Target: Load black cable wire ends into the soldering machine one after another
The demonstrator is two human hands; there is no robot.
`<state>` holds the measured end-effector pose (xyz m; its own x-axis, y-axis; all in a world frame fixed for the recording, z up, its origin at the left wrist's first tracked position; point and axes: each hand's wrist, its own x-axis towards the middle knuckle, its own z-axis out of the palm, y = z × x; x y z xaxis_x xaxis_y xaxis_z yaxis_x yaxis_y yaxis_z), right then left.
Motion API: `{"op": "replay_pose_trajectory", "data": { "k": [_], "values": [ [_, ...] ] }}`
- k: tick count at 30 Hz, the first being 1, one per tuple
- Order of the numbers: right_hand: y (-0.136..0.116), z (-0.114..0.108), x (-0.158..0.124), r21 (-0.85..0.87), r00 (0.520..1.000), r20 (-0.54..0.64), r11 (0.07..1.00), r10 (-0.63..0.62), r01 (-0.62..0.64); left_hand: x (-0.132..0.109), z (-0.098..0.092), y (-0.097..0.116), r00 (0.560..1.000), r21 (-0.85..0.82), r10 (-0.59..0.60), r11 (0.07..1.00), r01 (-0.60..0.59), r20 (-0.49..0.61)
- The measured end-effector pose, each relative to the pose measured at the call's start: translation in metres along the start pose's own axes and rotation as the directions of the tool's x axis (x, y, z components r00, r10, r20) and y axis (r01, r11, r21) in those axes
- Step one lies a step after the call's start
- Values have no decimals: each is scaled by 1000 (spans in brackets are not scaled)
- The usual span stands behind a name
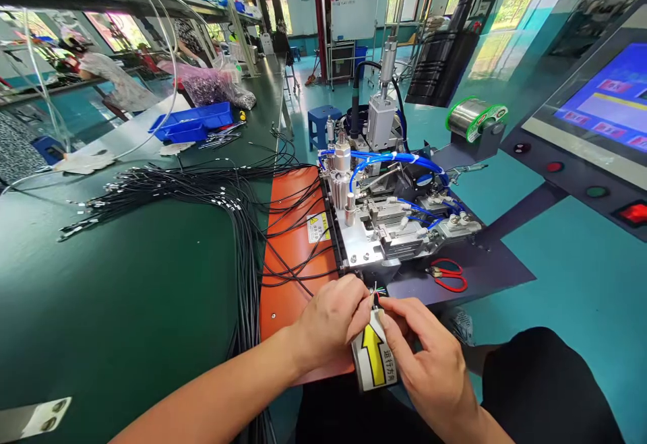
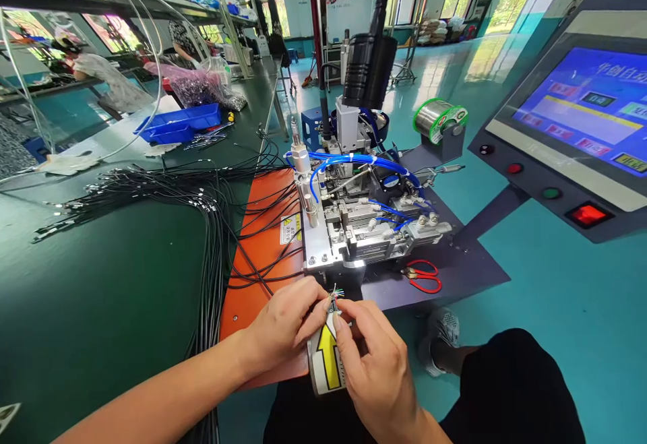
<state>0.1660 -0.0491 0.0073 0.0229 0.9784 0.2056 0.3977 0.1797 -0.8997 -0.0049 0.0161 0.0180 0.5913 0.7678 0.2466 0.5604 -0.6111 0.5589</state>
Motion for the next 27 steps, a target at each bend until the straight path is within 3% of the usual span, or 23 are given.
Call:
{"op": "replay_pose_trajectory", "data": {
  "k": [4,8,11,13,27],
  "values": [
    [5,-12,9,107,960,-3,955,279,-277,0,-1,0,999,8,33,999,-33,7],
    [10,-18,20,364,871,168,792,462,-490,0,0,0,998,24,60,998,-60,-2],
    [10,-16,25,525,832,300,647,468,-553,0,0,-1,998,24,68,997,-68,-1],
    [9,-14,26,559,820,333,603,466,-569,0,1,-1,997,20,72,997,-72,2],
    [12,-13,29,524,826,350,639,442,-563,1,-2,-1,995,50,100,994,-101,18]
  ]
}}
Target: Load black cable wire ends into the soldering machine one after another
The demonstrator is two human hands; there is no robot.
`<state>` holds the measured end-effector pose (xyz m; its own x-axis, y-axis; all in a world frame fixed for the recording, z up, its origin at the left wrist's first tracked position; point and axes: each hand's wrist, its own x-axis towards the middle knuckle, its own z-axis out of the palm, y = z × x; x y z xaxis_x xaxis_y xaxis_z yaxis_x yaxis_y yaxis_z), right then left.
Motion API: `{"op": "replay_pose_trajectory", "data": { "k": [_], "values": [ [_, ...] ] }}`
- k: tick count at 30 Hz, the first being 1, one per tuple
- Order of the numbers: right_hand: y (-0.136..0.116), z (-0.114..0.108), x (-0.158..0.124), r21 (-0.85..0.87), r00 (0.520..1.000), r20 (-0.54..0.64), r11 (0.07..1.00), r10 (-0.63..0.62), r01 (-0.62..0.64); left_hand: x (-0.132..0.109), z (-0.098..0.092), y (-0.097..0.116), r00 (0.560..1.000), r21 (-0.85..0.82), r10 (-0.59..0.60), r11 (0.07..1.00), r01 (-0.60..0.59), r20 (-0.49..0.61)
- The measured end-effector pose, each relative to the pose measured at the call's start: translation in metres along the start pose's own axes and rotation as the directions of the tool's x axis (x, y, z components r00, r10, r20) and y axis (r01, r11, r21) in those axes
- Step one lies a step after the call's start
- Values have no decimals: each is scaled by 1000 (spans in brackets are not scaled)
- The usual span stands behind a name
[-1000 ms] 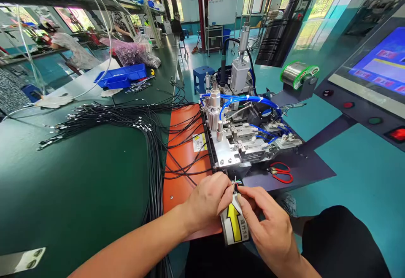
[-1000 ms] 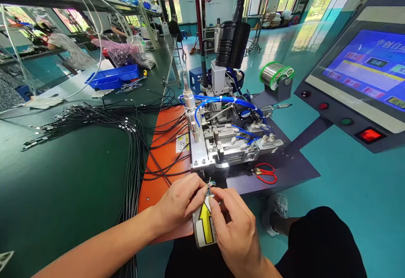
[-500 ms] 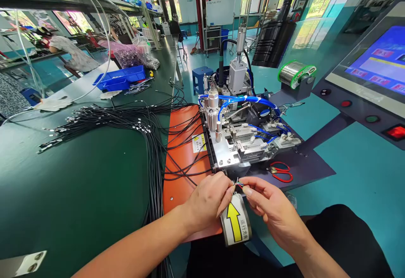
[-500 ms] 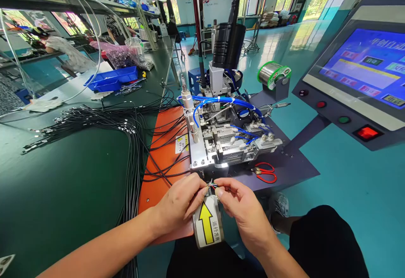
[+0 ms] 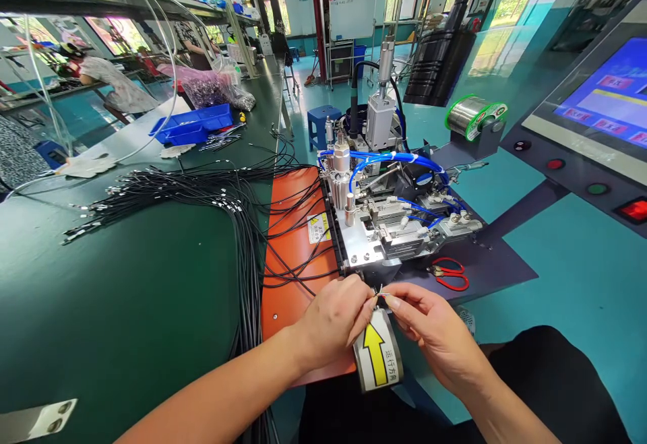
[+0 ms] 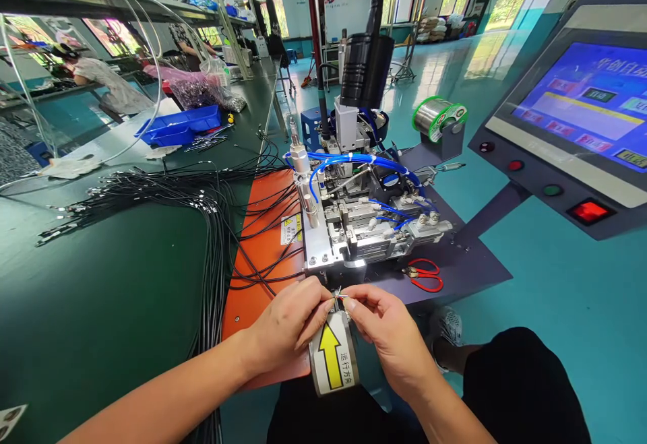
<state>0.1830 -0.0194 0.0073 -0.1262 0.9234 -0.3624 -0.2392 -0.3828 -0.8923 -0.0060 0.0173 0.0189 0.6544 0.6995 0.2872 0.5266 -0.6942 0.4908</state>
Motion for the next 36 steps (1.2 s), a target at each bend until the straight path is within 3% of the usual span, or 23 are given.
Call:
{"op": "replay_pose_trajectory", "data": {
  "k": [11,18,21,25,30,36],
  "values": [
    [-2,0,2,-55,1000,29,998,-4,5,0,0,-1,1000,32,11,999,-11,10],
    [-8,-5,5,-272,995,82,959,-63,83,0,1,-2,998,89,59,994,-60,13],
    [-14,-8,3,-467,986,97,869,-136,166,0,1,-2,996,128,87,988,-88,11],
    [-19,-7,-1,-685,930,159,642,-332,346,1,0,-1,998,135,67,989,-68,13],
    [-14,-4,-2,-702,819,257,483,-513,523,0,0,0,1000,86,-5,996,4,9],
    [-5,-6,0,-721,749,335,357,-571,594,1,-1,-1,998,48,-34,998,32,46]
  ]
}}
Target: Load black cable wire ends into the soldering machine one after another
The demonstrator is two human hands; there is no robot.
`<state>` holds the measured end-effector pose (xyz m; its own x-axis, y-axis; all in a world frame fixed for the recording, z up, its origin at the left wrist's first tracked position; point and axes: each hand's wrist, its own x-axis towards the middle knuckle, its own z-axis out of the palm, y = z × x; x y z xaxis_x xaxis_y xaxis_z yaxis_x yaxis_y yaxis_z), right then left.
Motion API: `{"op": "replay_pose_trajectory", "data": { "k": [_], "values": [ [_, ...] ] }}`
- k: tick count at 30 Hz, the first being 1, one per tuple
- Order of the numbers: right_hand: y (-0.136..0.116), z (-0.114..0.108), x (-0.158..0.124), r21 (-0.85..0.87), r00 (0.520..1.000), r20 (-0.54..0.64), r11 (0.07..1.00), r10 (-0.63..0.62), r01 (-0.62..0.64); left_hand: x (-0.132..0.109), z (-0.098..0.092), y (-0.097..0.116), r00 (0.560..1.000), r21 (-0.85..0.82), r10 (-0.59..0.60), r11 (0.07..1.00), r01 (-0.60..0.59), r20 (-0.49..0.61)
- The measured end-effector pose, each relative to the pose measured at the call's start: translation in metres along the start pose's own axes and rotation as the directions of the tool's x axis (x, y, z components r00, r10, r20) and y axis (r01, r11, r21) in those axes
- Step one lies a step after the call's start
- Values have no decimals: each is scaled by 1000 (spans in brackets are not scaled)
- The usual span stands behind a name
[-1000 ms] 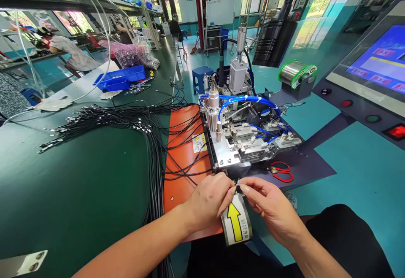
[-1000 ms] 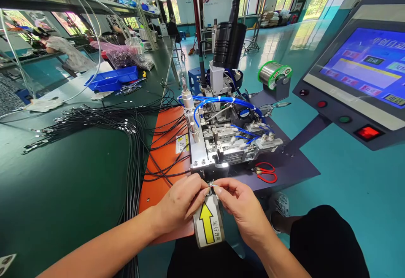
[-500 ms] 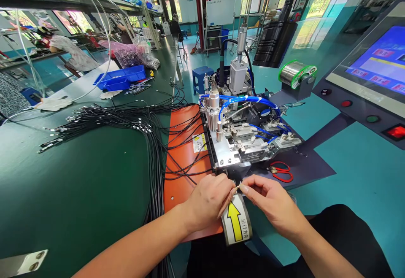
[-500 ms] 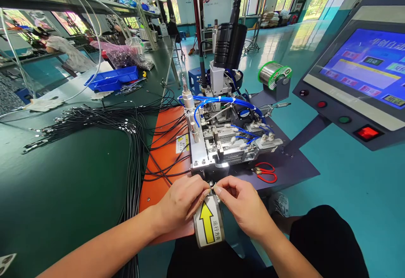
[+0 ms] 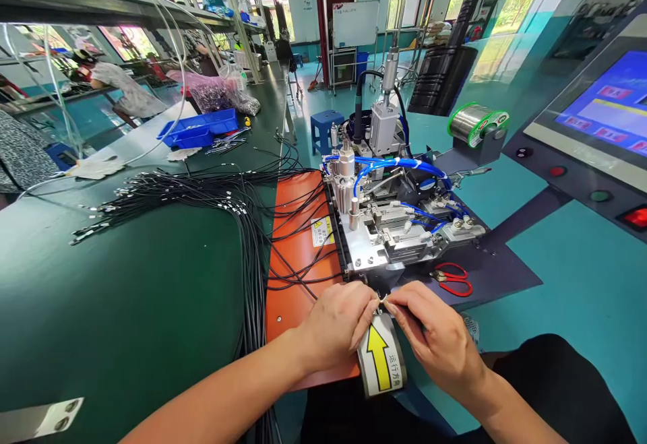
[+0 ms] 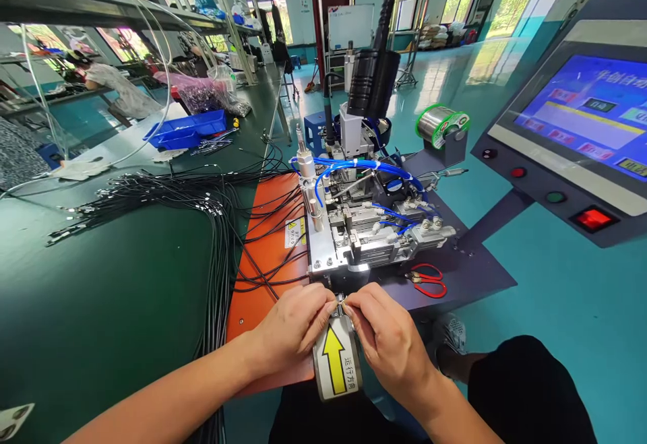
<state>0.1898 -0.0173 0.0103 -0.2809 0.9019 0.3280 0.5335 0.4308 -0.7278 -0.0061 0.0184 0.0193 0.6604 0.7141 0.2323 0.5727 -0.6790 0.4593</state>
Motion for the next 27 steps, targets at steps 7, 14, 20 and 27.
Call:
{"op": "replay_pose_trajectory", "data": {
  "k": [7,14,20,27],
  "values": [
    [-1,-5,0,-14,999,44,1000,8,-7,0,0,2,998,49,44,998,-42,-42],
    [-8,-12,7,323,924,159,866,347,-381,0,2,-4,994,-93,80,992,-87,-75],
    [-5,-5,9,733,766,454,298,455,-612,0,-2,-5,992,-224,85,969,-103,-89],
    [8,-3,3,703,757,267,417,596,-576,-2,2,-7,995,-248,-15,969,-10,-97]
  ]
}}
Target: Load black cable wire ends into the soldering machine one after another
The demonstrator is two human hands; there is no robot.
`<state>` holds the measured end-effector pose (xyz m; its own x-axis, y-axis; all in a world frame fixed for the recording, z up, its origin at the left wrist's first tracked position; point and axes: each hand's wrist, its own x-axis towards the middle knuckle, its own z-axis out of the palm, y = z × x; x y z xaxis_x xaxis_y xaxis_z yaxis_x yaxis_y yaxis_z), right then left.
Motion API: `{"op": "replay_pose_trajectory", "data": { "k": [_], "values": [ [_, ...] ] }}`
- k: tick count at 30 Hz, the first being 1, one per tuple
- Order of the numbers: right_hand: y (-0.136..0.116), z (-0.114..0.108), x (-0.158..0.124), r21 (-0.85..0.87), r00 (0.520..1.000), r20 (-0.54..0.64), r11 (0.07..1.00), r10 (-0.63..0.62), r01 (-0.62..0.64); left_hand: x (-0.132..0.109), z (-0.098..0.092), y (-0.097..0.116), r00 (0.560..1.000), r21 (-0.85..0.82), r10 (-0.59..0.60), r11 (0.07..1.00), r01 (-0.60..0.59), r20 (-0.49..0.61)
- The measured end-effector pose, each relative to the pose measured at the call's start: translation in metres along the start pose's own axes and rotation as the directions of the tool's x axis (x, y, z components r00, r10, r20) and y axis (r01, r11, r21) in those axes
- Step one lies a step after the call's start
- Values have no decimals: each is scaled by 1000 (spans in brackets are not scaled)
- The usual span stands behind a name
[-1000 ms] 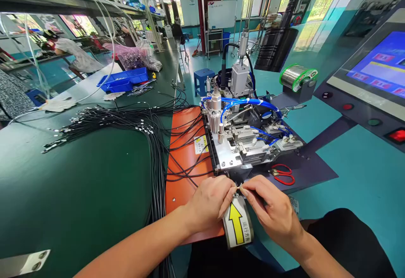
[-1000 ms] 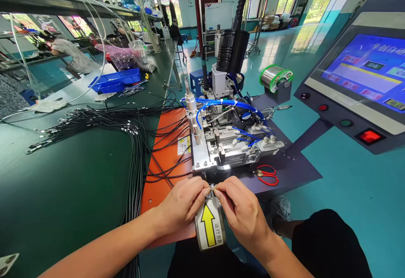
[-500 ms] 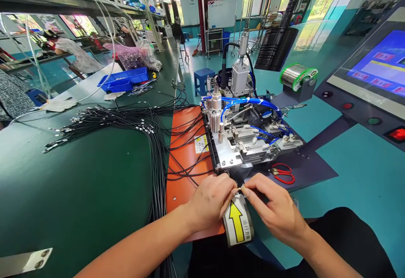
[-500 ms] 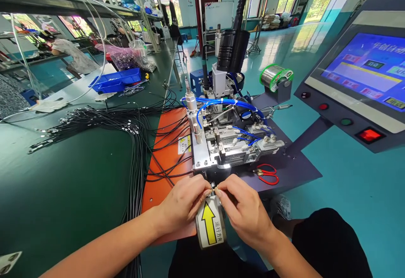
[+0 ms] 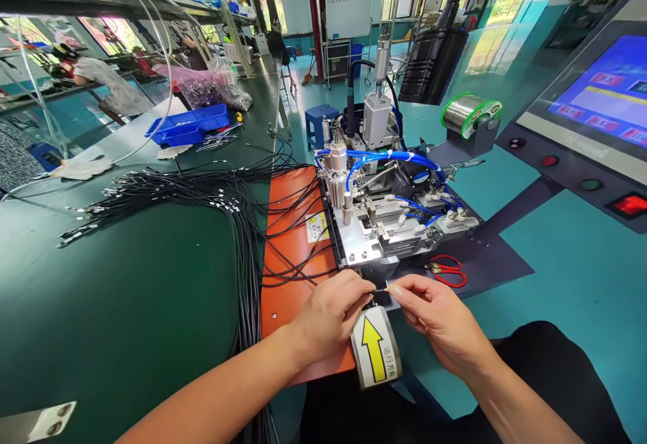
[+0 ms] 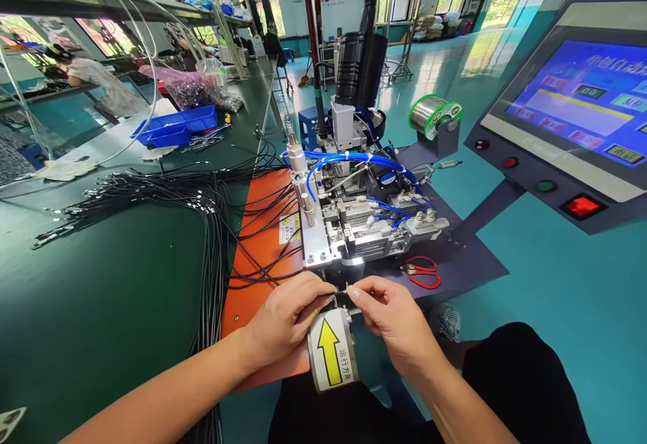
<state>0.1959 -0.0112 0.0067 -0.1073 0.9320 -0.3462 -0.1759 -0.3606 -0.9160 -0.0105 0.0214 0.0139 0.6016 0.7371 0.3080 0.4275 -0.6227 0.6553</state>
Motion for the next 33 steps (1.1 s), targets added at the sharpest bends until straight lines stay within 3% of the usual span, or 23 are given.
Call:
{"op": "replay_pose_trajectory", "data": {
  "k": [4,10,15,20,28,33],
  "values": [
    [6,0,3,-14,999,-36,1000,2,-3,0,0,-1,1000,15,24,1000,-24,8],
    [1,-2,6,-94,998,50,995,-28,33,3,-7,5,998,43,-3,999,1,58],
    [2,-1,8,-165,998,36,985,-50,55,4,-15,12,993,95,-35,995,24,116],
    [7,3,9,-135,999,28,991,-17,20,-4,-22,13,986,104,-64,993,48,153],
    [20,11,16,-62,1000,-21,998,-11,10,-23,-9,1,999,193,22,981,-15,-37],
    [25,12,21,-116,998,-52,993,-32,25,-23,-4,-2,997,193,36,981,-23,-68]
  ]
}}
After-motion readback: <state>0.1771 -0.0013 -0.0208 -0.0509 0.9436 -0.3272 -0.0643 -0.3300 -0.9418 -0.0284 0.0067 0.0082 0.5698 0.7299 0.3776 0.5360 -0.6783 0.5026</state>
